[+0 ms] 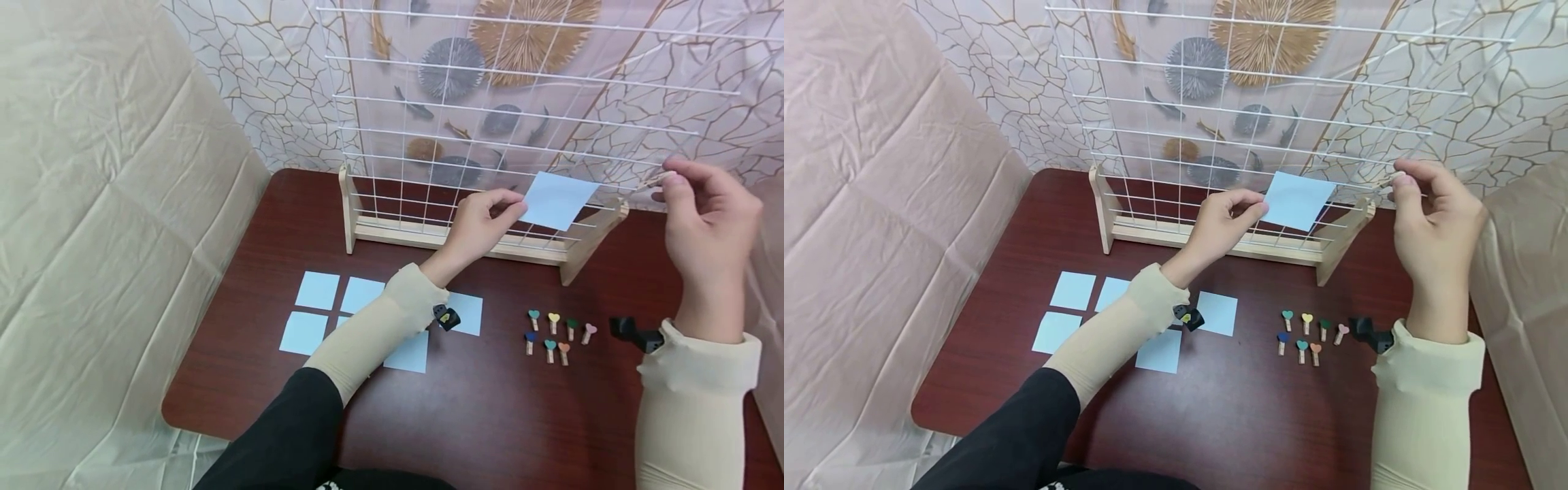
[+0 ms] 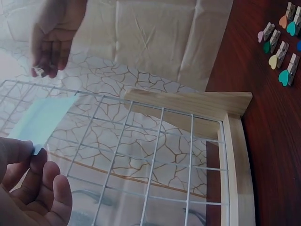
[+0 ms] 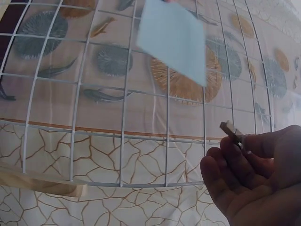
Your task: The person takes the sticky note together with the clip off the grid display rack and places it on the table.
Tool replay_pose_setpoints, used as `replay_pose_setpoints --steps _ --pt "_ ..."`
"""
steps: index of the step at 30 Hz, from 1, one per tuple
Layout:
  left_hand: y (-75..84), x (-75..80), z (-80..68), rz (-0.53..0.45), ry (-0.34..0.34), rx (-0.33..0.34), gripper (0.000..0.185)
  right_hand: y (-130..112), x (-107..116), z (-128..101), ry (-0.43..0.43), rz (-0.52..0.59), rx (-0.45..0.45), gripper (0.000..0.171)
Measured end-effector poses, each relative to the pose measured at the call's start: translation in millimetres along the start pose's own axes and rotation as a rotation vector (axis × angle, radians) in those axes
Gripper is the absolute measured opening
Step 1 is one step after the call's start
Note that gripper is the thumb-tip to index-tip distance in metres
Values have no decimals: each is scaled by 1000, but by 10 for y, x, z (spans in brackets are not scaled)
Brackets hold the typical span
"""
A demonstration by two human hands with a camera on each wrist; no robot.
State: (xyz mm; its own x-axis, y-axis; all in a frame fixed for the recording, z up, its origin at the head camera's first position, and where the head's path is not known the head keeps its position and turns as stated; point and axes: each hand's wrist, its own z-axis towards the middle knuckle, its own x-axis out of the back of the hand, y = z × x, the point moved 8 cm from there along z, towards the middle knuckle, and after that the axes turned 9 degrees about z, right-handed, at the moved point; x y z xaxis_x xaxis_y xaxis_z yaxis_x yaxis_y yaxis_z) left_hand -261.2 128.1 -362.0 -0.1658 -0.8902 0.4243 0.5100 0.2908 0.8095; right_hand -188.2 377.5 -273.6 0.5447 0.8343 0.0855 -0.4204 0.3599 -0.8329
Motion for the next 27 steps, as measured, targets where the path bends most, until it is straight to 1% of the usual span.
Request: replay_pose_setpoints --steps 5,9,14,19,22,27 --pt "15 66 -79 -48 5 28 22 61 -5 -88 -3 93 7 20" --pt "26 102 -152 -89 17 52 20 172 47 -181 2 33 -29 19" --pt "8 114 -260 -100 -20 97 19 305 108 -290 -21 -23 -40 17" --pt "-12 120 -380 -102 -50 110 19 409 185 -419 -43 -87 -43 15" --pt "-55 122 -454 -106 -56 120 18 483 230 -505 -52 -104 -53 13" --pt "-172 110 -569 -108 -75 136 19 573 293 -629 -62 -117 -66 16"
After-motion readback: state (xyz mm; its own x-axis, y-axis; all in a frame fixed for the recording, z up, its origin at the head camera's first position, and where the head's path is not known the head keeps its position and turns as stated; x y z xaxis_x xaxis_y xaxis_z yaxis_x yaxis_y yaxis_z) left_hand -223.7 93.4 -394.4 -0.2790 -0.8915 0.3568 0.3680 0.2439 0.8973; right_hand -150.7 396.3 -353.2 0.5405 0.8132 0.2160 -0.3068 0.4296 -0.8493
